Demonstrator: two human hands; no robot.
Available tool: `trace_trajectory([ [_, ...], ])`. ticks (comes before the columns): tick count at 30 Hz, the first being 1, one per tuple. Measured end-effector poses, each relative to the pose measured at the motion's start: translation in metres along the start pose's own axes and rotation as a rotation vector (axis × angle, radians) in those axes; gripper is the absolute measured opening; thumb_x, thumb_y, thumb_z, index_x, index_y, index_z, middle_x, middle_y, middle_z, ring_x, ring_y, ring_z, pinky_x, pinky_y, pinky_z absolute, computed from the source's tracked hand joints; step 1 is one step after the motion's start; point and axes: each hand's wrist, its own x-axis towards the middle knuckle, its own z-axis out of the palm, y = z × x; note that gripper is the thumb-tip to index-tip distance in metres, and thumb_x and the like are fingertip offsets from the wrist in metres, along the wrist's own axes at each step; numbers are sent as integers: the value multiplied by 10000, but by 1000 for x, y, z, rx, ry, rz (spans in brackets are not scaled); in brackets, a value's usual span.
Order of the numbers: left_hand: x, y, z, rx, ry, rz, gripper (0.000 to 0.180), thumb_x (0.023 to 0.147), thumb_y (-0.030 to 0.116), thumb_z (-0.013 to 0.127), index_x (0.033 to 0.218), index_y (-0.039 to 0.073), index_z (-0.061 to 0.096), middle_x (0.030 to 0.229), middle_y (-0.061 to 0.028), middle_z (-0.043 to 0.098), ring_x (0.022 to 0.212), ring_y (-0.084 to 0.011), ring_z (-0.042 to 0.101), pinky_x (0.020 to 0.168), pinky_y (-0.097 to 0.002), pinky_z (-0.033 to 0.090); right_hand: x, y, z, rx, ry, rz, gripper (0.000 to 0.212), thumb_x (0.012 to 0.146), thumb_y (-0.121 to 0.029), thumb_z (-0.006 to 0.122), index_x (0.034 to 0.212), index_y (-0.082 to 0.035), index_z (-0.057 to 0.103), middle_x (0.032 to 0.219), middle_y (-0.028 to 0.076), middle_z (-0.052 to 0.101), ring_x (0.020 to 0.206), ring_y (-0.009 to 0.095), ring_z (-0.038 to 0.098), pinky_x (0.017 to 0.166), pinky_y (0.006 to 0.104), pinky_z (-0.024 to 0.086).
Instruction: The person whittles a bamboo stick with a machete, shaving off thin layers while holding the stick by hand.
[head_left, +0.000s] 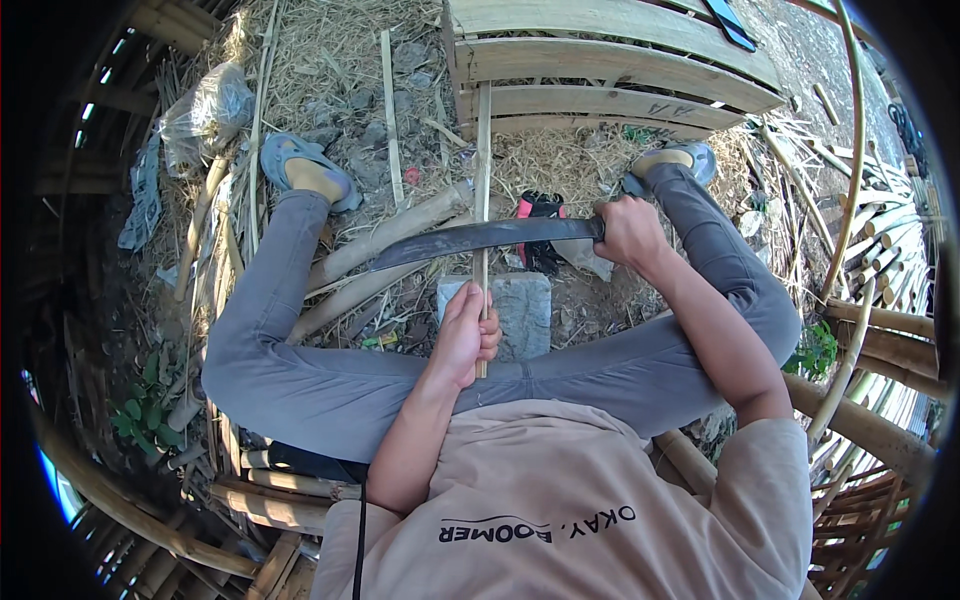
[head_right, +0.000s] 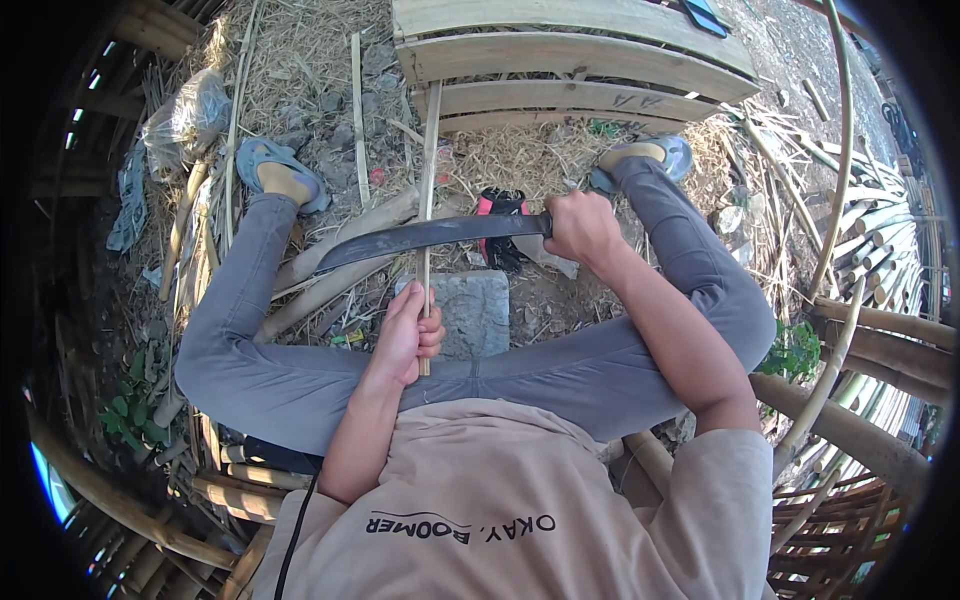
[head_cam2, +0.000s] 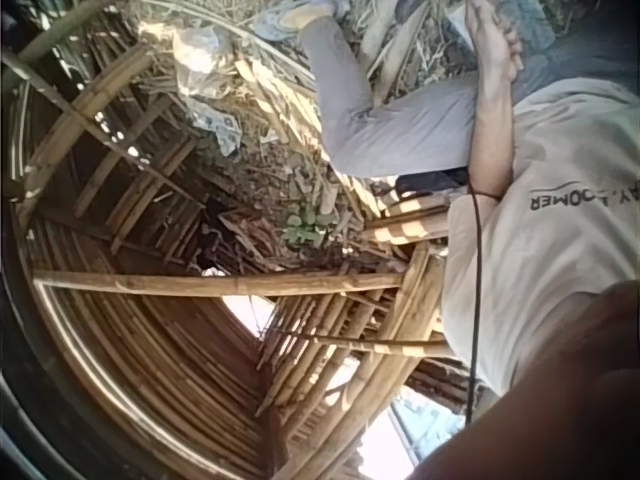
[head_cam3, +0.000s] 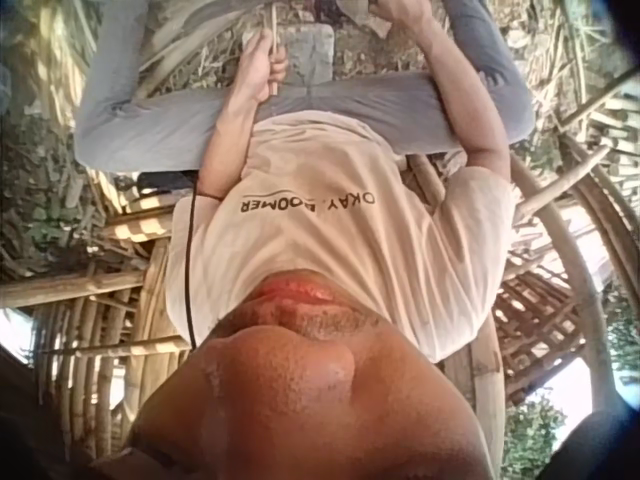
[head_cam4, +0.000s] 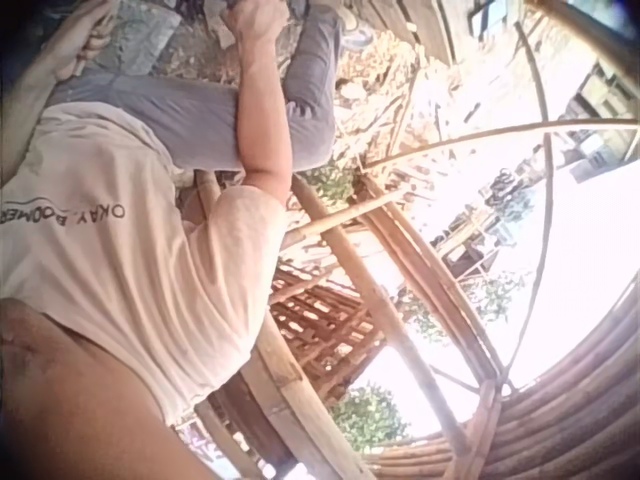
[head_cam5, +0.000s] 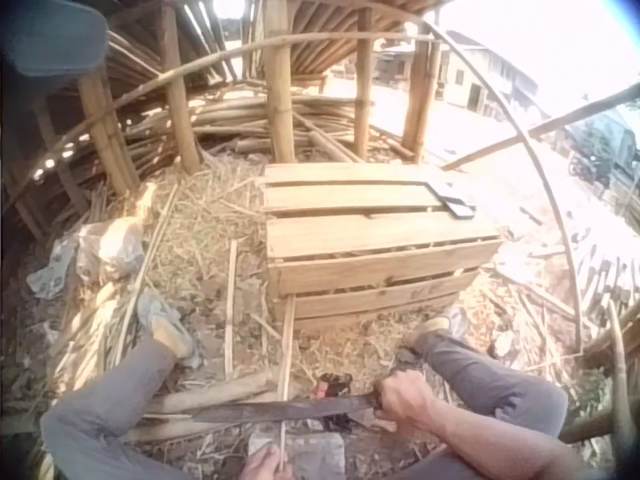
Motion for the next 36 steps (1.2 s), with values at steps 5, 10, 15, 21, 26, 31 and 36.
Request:
trace_trajectory([
  [5,-8,-1,-1,-30,-44,-34,253,1079,374,356,973,176,470,602,70,303,456,-21,226,385,-197,163,6,38,-9,-42,124,118,257,650,-183,647,850,-35,712,771,243,679,756,405,688,752,473,568],
  [10,1,0,0,-57,-45,-49,251,1076,379,362,981,176,475,602,75,305,457,-19,227,386,-195,171,-1,8,-7,-21,99,-15,266,649,-184,643,866,-52,723,745,233,672,748,404,682,748,474,562],
  [15,0,1,-3,-53,-44,-57,249,1076,379,362,987,177,478,601,74,307,454,-21,226,385,-194,173,-7,-28,-6,47,-7,-85,258,650,-185,653,865,-60,722,730,210,674,748,393,687,747,466,562],
  [21,2,3,-1,-54,-43,-80,254,1076,375,360,970,180,482,596,73,306,449,-22,230,377,-196,167,-6,-34,-12,41,-34,-79,252,652,-205,697,853,-54,709,737,202,678,740,380,693,737,456,570],
  [26,2,1,-5,-40,-68,-30,269,1075,380,358,942,184,483,579,73,295,439,-23,223,364,-197,156,8,-7,11,75,18,-1,245,642,-220,716,816,-48,700,746,202,682,743,382,695,732,453,573],
  [31,4,2,-6,-43,-74,-39,273,1075,383,360,932,186,483,574,73,286,436,-24,215,360,-198,155,9,4,10,36,46,25,257,629,-225,728,806,-41,696,765,216,683,760,388,692,731,460,570],
  [36,4,3,-9,-58,-95,-40,272,1074,387,362,939,185,484,575,73,283,439,-24,218,361,-196,160,18,25,10,20,96,73,242,626,-211,700,795,-38,696,769,230,678,760,394,686,730,465,568],
])
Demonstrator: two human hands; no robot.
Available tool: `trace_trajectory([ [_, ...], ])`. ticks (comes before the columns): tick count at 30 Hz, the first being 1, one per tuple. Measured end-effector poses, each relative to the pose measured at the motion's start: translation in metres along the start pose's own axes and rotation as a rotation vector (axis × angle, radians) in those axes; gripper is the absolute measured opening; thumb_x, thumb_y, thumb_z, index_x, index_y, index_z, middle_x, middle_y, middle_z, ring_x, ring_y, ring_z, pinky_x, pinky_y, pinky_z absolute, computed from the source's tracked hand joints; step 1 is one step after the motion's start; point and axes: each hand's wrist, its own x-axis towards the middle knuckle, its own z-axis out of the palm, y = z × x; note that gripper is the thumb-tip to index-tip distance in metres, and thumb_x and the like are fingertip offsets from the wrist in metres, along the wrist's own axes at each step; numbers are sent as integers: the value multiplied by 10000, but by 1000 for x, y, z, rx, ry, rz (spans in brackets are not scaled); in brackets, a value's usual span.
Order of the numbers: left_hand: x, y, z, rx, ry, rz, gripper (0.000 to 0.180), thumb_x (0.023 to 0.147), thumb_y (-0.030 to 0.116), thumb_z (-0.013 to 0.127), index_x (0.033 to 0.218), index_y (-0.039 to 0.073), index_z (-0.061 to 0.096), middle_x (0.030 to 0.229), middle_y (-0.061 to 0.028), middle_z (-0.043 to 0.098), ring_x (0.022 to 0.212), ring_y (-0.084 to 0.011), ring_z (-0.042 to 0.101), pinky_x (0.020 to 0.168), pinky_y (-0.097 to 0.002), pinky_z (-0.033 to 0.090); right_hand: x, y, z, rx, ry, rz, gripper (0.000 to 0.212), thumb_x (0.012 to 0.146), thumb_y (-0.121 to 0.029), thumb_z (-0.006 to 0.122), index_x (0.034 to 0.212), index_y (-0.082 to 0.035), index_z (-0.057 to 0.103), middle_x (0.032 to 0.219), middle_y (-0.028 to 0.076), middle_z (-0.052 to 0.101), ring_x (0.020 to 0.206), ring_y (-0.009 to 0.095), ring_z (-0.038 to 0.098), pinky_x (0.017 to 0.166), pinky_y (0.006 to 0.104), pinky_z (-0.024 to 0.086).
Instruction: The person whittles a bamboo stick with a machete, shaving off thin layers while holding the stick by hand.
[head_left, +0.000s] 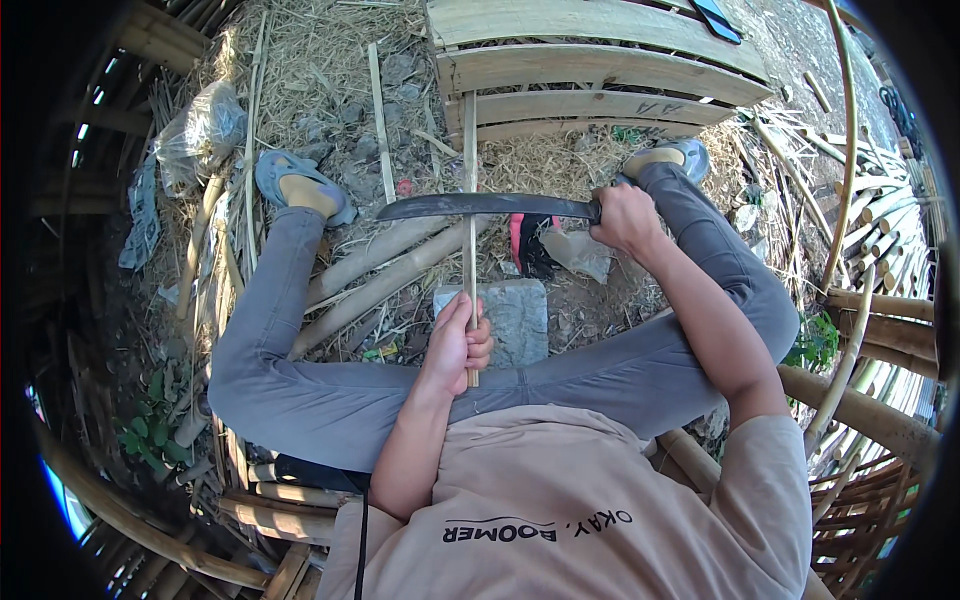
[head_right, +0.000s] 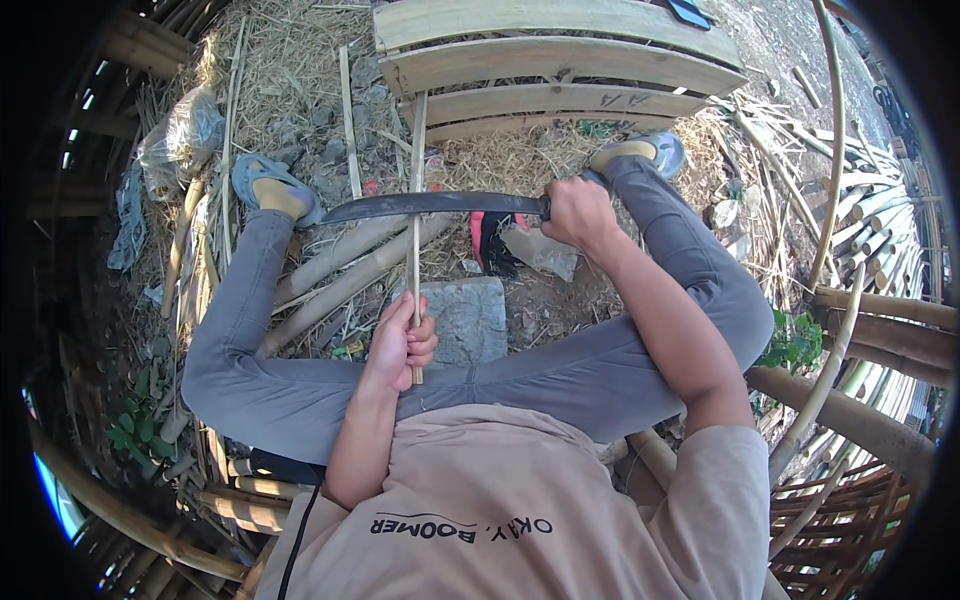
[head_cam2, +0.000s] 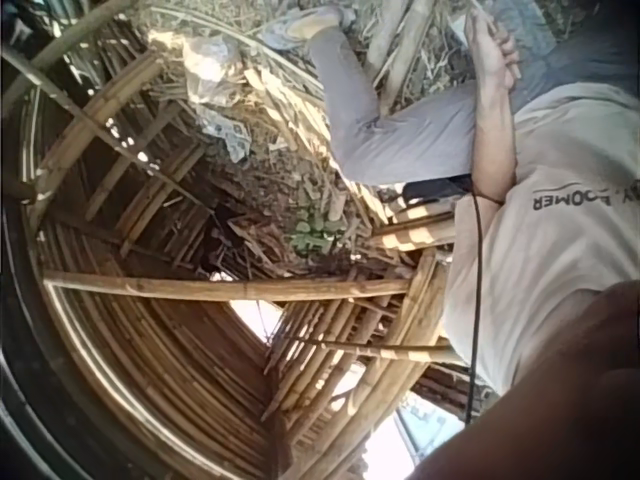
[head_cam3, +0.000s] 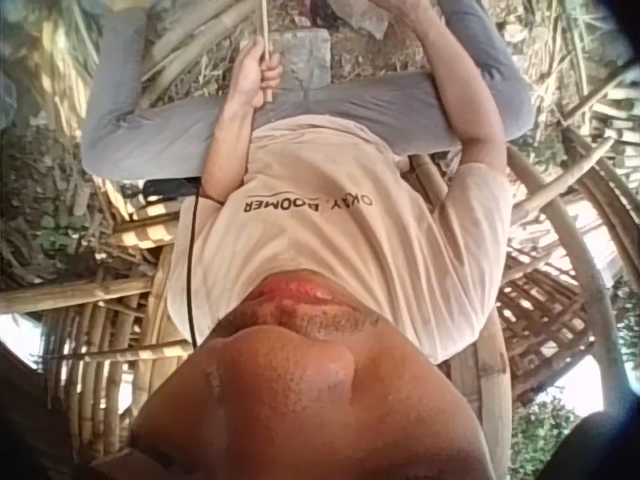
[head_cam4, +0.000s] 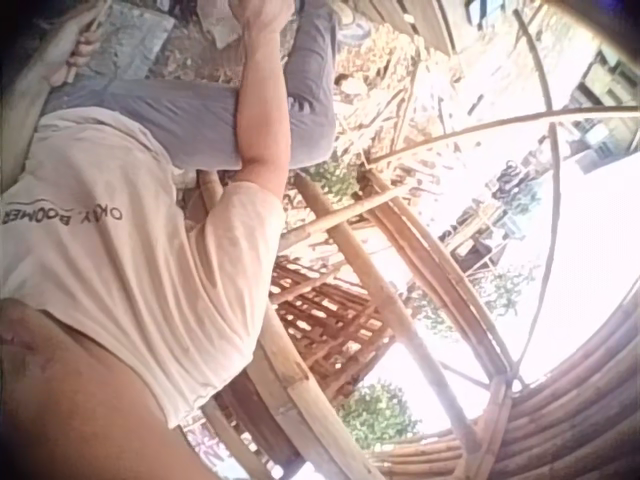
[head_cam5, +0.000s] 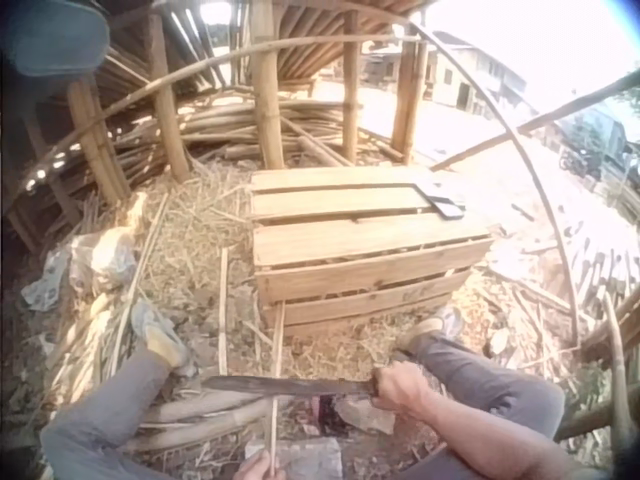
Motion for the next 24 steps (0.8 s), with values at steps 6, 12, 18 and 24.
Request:
trace_trajectory([
  [6,-2,-4,1,-40,25,5,268,1075,379,361,967,173,494,580,72,291,446,-24,226,367,-193,171,-7,-17,-8,24,-29,-29,216,659,-201,647,805,-49,696,743,205,677,742,390,686,713,458,569],
  [12,1,0,0,-17,52,-30,263,1075,380,361,967,179,492,580,73,295,443,-25,232,364,-195,173,-19,-78,-14,16,-121,-226,265,661,-234,722,867,-69,693,754,165,686,737,363,698,702,451,573],
  [18,2,-4,-5,27,25,5,269,1075,382,359,939,186,482,567,73,284,430,-27,220,355,-201,165,-9,-66,1,67,-43,-157,284,642,-256,749,847,-66,698,755,170,689,744,369,699,715,451,574],
  [24,2,-3,-3,6,-3,1,276,1076,371,356,917,183,482,563,73,273,428,-26,215,351,-200,166,2,-29,4,54,-21,-35,251,637,-243,730,794,-50,700,748,204,685,752,388,694,716,466,568],
])
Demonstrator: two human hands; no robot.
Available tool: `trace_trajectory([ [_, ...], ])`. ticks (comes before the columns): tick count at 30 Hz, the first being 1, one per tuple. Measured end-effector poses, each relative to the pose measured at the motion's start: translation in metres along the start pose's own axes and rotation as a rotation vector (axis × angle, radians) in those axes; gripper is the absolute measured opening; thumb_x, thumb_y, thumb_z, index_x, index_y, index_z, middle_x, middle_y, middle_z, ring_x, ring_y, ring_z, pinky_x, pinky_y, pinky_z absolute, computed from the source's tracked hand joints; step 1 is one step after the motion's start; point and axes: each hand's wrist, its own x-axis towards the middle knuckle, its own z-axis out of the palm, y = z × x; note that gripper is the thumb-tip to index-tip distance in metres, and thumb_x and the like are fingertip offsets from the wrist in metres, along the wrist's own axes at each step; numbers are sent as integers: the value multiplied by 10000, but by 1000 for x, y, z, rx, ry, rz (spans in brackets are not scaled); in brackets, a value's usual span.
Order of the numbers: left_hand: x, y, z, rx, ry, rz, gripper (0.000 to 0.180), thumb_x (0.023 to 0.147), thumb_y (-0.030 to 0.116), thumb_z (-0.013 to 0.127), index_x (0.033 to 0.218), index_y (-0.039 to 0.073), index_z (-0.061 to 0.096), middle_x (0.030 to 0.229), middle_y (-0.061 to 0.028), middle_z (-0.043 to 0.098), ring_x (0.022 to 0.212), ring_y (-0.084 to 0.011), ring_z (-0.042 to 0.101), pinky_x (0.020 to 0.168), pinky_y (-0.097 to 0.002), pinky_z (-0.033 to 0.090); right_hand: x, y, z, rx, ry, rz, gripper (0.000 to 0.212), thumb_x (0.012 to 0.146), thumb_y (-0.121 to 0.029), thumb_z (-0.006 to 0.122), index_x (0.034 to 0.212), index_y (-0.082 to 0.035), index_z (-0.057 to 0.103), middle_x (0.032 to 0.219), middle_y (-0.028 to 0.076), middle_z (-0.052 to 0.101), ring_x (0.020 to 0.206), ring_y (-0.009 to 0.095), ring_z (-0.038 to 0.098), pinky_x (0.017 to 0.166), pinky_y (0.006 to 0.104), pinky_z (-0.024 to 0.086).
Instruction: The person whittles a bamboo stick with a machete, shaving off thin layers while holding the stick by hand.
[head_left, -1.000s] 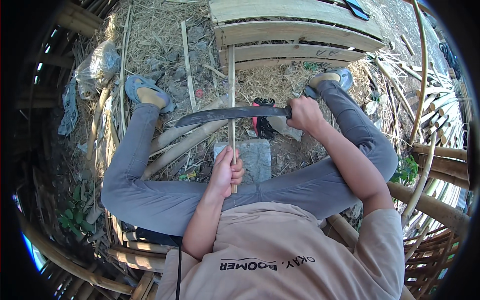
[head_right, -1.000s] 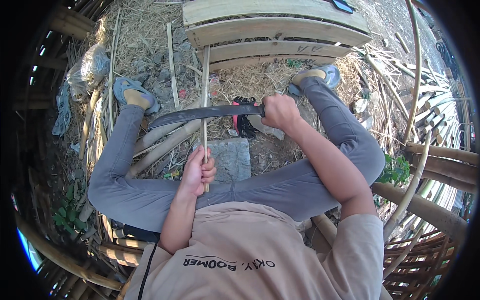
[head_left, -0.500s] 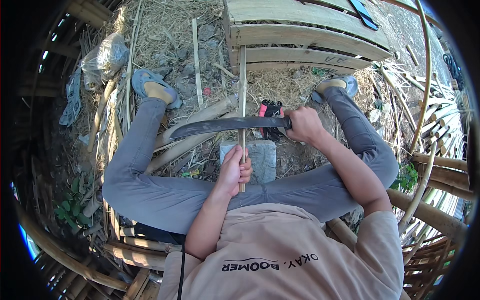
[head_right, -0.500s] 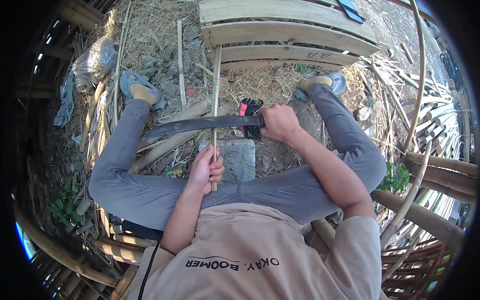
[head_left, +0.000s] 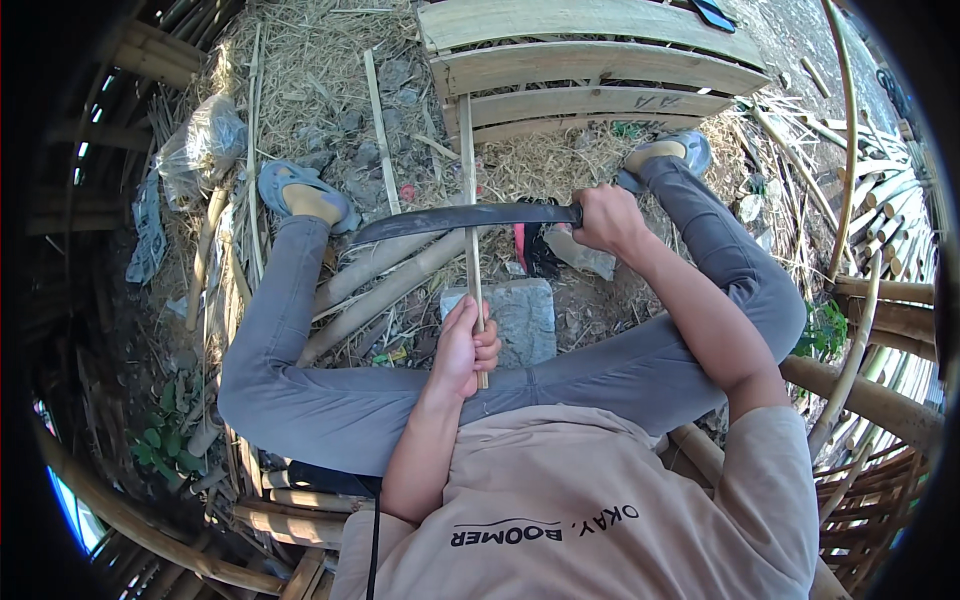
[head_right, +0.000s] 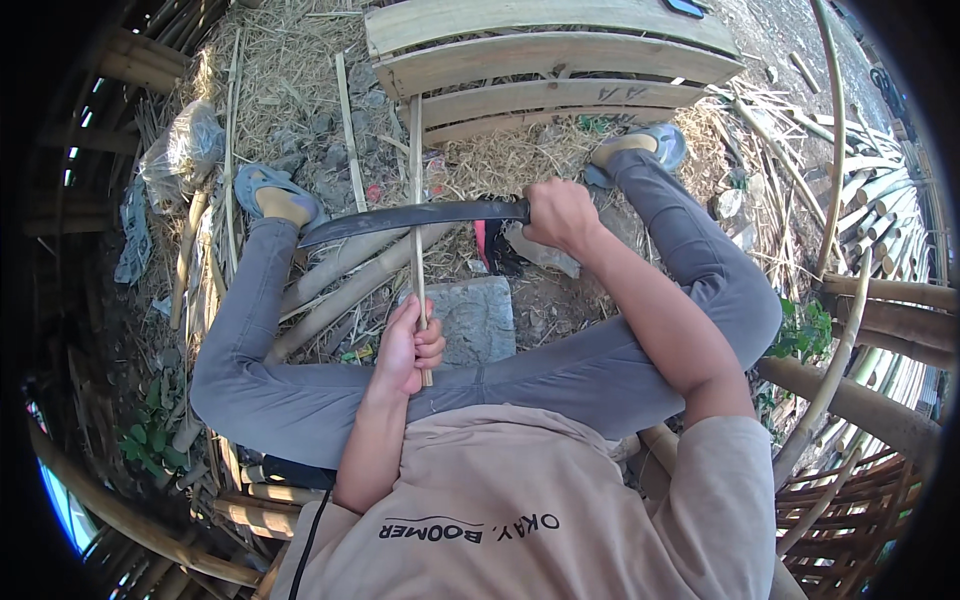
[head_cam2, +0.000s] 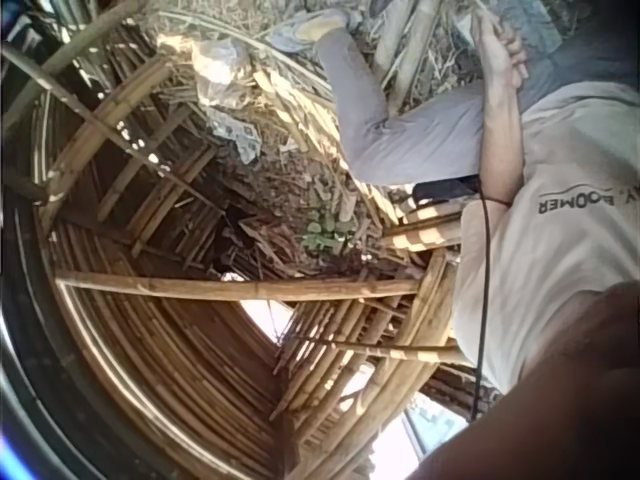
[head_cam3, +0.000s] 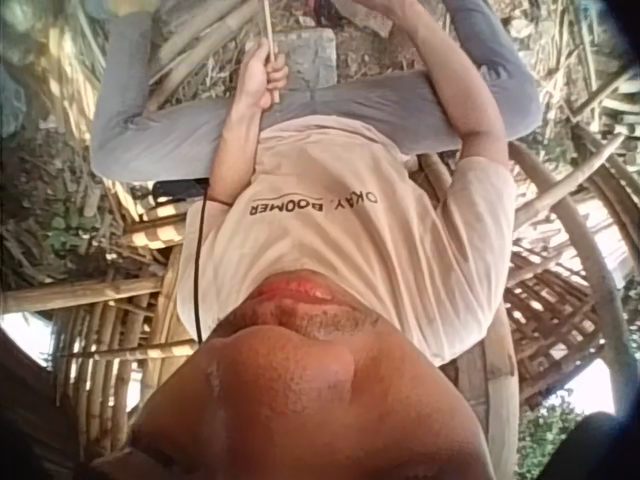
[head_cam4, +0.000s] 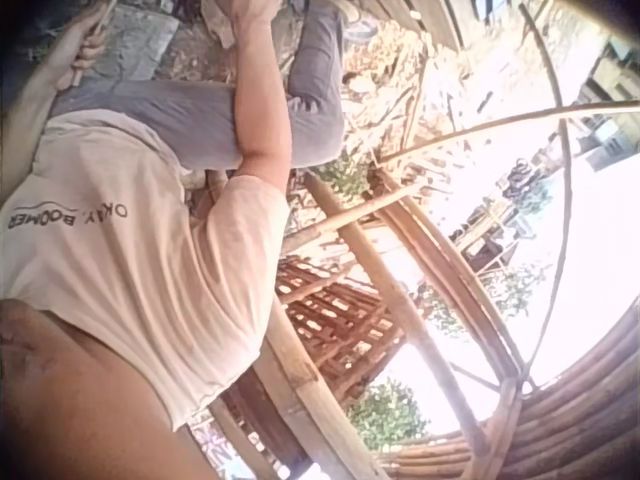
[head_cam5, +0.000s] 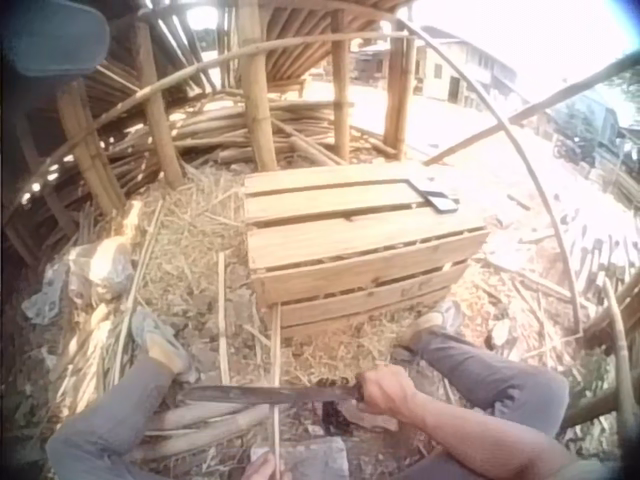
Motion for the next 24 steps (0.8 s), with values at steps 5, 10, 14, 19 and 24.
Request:
trace_trajectory([
  [5,-3,1,2,-23,6,1,275,1075,372,358,928,178,485,567,71,275,432,-23,216,353,-198,167,2,11,-4,-22,49,-9,251,630,-237,700,804,-55,705,735,195,681,745,373,692,711,468,563],
  [10,-2,1,5,-40,12,-7,271,1077,370,347,941,179,484,570,69,287,432,-24,223,357,-201,169,-17,-25,-11,18,-6,-130,250,628,-220,692,829,-73,712,712,170,675,728,363,689,714,462,562],
  [14,-5,0,4,-23,24,-16,277,1077,376,349,936,181,487,572,75,281,437,-23,215,357,-200,169,-20,-40,0,56,-51,-176,255,626,-200,705,847,-74,710,703,173,669,733,366,686,728,453,564],
  [19,-4,1,3,-16,-29,-3,286,1077,381,343,930,184,488,573,78,276,436,-22,213,358,-199,166,-3,-11,7,51,-26,-38,254,619,-202,712,833,-65,701,724,181,679,740,376,685,743,450,563],
  [24,-3,3,-1,-61,-44,-24,294,1077,381,342,920,182,490,573,78,272,437,-21,210,357,-199,163,-10,-16,-5,9,-9,-98,259,619,-199,710,844,-70,705,728,175,684,731,369,689,735,450,563],
])
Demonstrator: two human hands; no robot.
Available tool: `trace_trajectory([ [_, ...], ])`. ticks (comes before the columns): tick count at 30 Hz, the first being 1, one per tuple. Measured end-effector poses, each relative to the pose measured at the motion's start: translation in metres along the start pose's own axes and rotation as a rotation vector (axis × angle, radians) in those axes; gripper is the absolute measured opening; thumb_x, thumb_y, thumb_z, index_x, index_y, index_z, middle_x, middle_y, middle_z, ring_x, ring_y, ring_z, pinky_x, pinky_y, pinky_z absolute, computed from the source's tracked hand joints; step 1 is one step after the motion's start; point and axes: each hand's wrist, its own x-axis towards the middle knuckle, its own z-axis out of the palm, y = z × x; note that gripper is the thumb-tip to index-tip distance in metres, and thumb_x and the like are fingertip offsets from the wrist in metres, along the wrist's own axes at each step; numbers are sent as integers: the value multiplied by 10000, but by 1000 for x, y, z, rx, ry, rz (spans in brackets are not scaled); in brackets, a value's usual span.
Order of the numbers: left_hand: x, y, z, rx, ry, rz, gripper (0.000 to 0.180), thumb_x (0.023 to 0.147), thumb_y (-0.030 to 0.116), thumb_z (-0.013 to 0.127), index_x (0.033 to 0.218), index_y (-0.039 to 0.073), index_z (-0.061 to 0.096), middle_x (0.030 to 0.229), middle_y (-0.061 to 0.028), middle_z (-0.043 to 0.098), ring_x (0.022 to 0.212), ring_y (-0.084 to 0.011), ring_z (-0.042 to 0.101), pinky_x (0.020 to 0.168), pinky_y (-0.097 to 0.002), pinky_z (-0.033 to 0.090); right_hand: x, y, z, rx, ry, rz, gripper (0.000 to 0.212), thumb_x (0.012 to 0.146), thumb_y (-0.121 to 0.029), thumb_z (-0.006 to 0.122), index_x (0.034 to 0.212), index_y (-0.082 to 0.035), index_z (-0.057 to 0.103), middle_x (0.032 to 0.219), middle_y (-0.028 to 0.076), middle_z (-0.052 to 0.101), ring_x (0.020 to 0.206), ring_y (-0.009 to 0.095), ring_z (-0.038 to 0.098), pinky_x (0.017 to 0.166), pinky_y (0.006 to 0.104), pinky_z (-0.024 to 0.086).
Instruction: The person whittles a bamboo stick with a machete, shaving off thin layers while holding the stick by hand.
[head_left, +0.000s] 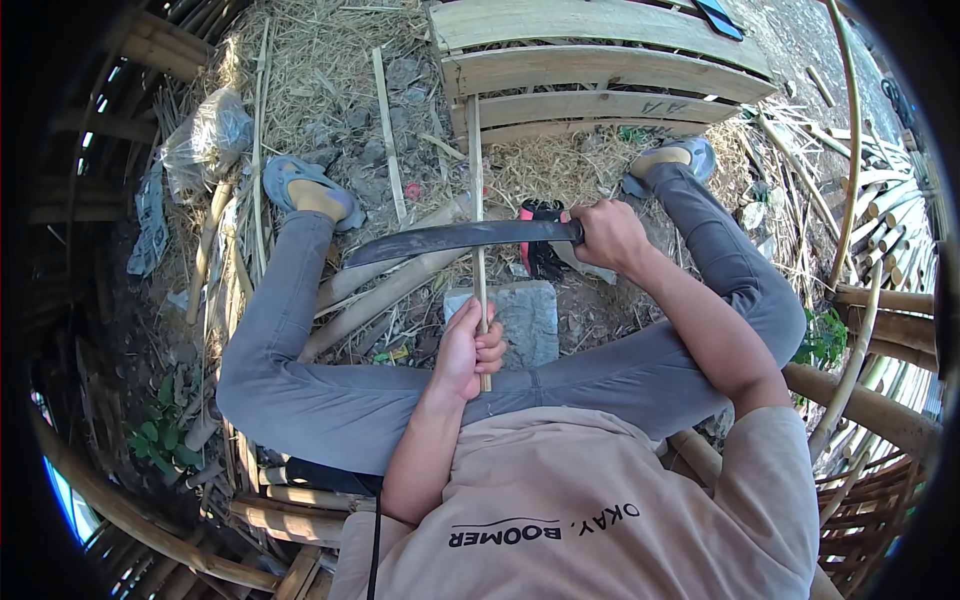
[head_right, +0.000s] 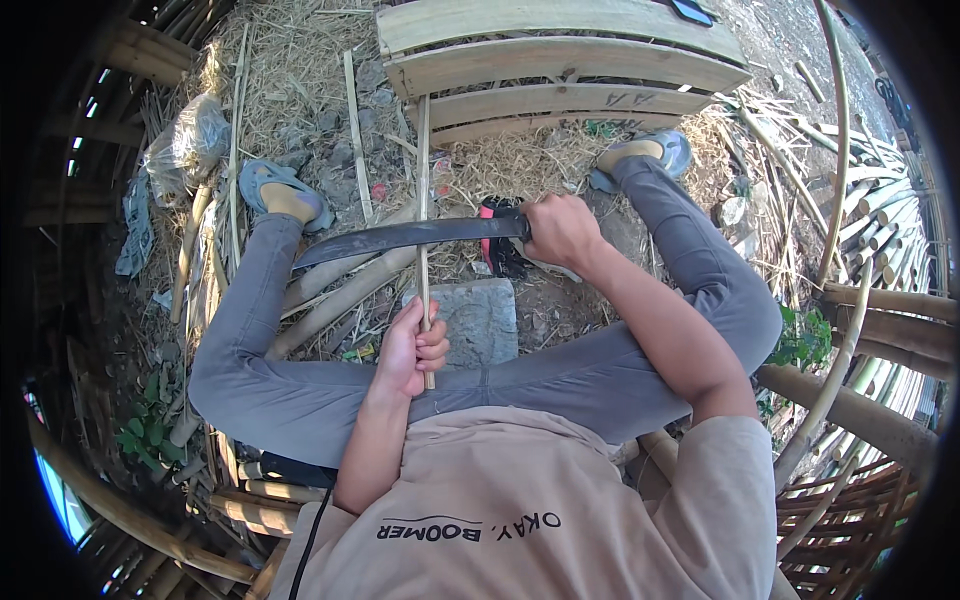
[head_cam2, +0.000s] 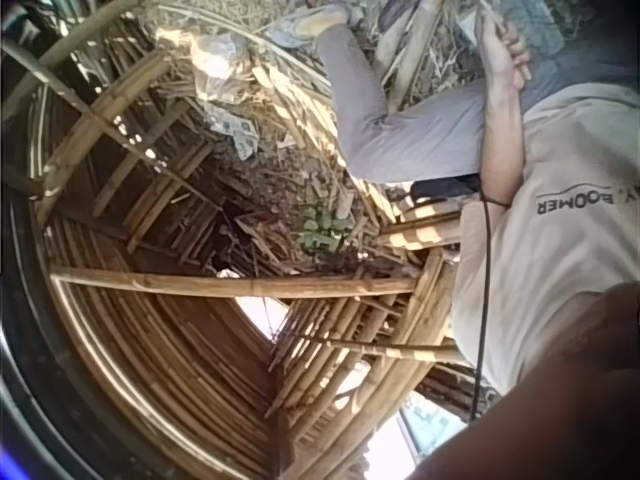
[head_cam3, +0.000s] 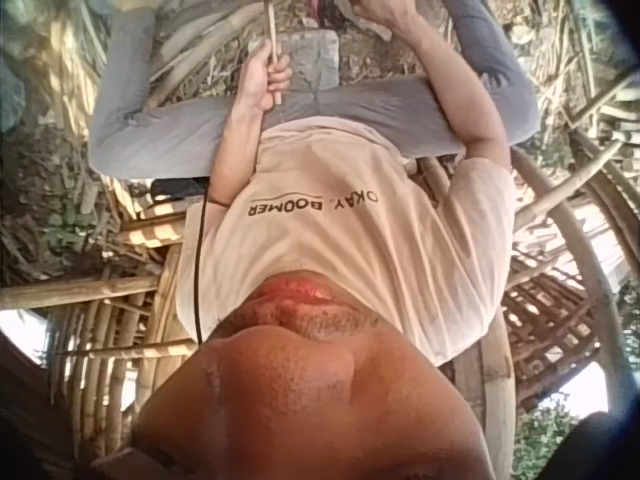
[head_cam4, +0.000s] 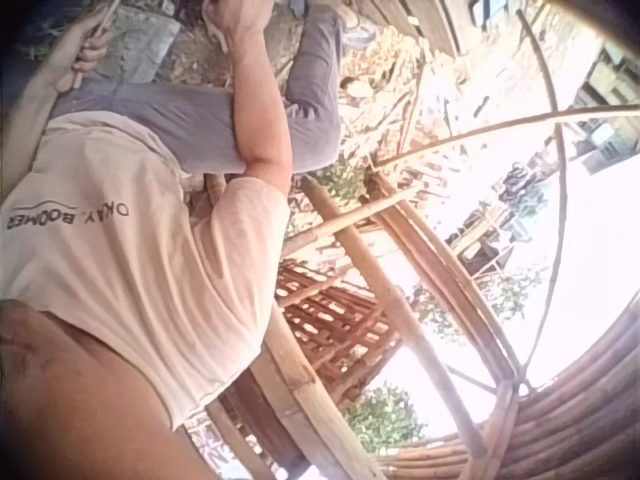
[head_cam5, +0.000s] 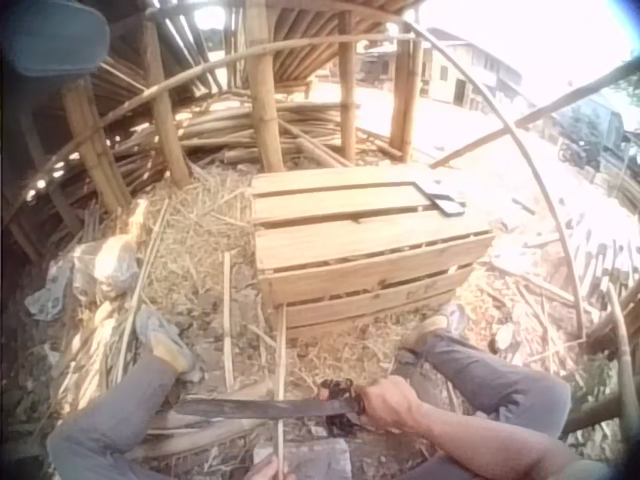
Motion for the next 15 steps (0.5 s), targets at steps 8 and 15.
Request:
trace_trajectory([
  [8,2,-3,7,68,64,37,296,1074,384,348,913,177,486,573,78,266,438,-21,203,357,-199,166,4,7,1,-9,-8,14,286,635,-205,716,889,-74,717,720,184,679,723,363,691,722,454,563],
  [15,-1,-2,4,-7,16,-9,287,1072,383,354,913,179,478,573,79,261,437,-21,203,355,-200,166,0,10,-5,-19,33,47,296,627,-195,712,897,-73,714,750,199,679,727,369,690,705,453,565],
])
